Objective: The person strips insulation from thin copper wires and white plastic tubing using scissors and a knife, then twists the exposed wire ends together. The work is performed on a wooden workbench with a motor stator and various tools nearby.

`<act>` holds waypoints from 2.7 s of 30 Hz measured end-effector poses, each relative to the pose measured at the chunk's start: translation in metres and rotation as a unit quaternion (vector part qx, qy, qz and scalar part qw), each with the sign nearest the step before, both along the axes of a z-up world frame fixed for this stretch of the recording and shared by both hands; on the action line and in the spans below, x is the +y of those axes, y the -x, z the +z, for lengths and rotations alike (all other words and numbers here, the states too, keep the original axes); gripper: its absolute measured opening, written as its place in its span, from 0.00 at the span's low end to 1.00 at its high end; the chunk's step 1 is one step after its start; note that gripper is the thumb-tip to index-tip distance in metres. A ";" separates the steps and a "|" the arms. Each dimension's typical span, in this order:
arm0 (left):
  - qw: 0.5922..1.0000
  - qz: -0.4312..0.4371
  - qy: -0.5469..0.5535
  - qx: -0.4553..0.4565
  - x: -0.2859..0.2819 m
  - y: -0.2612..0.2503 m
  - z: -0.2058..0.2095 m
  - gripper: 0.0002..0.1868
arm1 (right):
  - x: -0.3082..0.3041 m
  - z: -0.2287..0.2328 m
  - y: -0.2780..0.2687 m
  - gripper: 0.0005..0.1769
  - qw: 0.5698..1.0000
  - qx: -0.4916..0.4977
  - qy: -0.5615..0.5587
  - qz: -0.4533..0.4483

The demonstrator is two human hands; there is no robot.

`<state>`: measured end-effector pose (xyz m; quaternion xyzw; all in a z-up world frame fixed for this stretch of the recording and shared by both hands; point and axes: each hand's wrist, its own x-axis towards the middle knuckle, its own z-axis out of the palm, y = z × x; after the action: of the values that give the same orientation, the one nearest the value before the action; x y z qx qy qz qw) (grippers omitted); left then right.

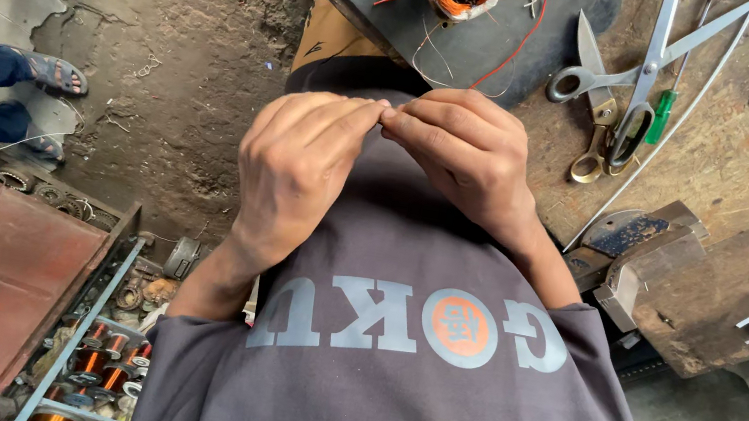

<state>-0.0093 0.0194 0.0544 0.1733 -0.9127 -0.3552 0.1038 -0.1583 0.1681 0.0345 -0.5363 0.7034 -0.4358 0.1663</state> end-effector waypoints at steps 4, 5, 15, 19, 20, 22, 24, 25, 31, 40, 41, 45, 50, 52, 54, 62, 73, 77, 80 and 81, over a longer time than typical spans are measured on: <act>0.999 0.031 0.029 0.018 -0.004 0.000 -0.012 0.13 | -0.004 -0.001 -0.003 0.14 0.999 -0.017 -0.034 -0.020; 0.998 0.047 0.026 0.023 -0.004 -0.001 -0.014 0.12 | -0.004 -0.002 -0.006 0.14 0.998 -0.029 -0.039 -0.026; 0.996 0.085 0.029 0.011 -0.017 -0.002 -0.030 0.15 | 0.020 -0.010 -0.011 0.06 0.968 -0.152 -0.120 -0.160; 0.998 0.056 0.023 0.013 -0.024 0.002 -0.029 0.15 | 0.012 -0.015 -0.015 0.15 0.991 0.114 0.008 -0.072; 0.999 0.044 0.019 0.013 -0.026 0.004 -0.029 0.15 | 0.008 -0.017 -0.016 0.15 0.982 0.181 0.014 -0.057; 1.000 0.021 0.003 0.007 -0.031 0.006 -0.025 0.14 | -0.004 -0.022 -0.019 0.19 0.949 0.312 0.026 -0.030; 1.000 -0.005 -0.023 -0.005 -0.039 0.005 -0.020 0.13 | -0.016 -0.027 -0.022 0.18 0.944 0.325 0.026 -0.040; 0.999 -0.018 -0.041 -0.008 -0.044 0.004 -0.018 0.13 | -0.020 -0.027 -0.022 0.18 0.941 0.334 0.021 -0.048; 0.982 -0.076 -0.170 -0.020 -0.075 0.000 -0.017 0.12 | -0.033 -0.032 -0.042 0.14 0.989 0.059 0.016 -0.137; 0.978 -0.134 -0.157 0.020 -0.086 0.019 -0.042 0.12 | -0.048 -0.055 -0.075 0.09 0.870 -0.378 0.041 -0.312; 0.980 -0.143 -0.137 0.024 -0.084 0.022 -0.041 0.12 | -0.046 -0.054 -0.075 0.09 0.870 -0.374 0.046 -0.317; 0.977 -0.174 -0.116 0.028 -0.071 0.040 -0.031 0.12 | -0.038 -0.050 -0.067 0.09 0.867 -0.357 0.047 -0.344; 0.975 -0.153 -0.160 0.019 -0.045 0.051 -0.014 0.12 | -0.010 -0.050 -0.048 0.09 0.866 -0.397 0.134 -0.273; 0.964 -0.144 -0.222 -0.004 -0.037 0.051 -0.009 0.11 | 0.005 -0.049 -0.035 0.11 0.864 -0.418 0.186 -0.211; 0.940 -0.144 -0.306 -0.042 -0.030 0.049 -0.005 0.10 | 0.021 -0.044 -0.021 0.10 0.858 -0.460 0.197 -0.117; 0.892 -0.134 -0.426 -0.072 -0.003 0.037 -0.003 0.10 | 0.045 -0.037 0.025 0.10 0.864 -0.463 0.154 0.125; 0.881 -0.145 -0.438 -0.100 0.009 0.038 -0.018 0.08 | 0.058 -0.013 0.010 0.13 0.934 -0.336 0.115 -0.028; 0.941 -0.109 -0.314 -0.056 0.011 0.050 -0.004 0.10 | 0.060 0.005 0.002 0.15 0.972 -0.174 0.063 -0.145; 0.963 -0.123 -0.240 -0.026 0.007 0.059 0.008 0.12 | 0.055 0.007 -0.006 0.17 0.962 -0.188 0.055 -0.188; 0.969 -0.131 -0.211 -0.020 0.004 0.062 0.010 0.12 | 0.052 0.006 -0.008 0.17 0.961 -0.180 0.055 -0.204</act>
<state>-0.0714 0.0237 0.0645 0.0776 -0.8339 -0.5464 -0.0009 -0.1500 0.2206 0.0404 -0.3026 0.7312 -0.5880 0.1675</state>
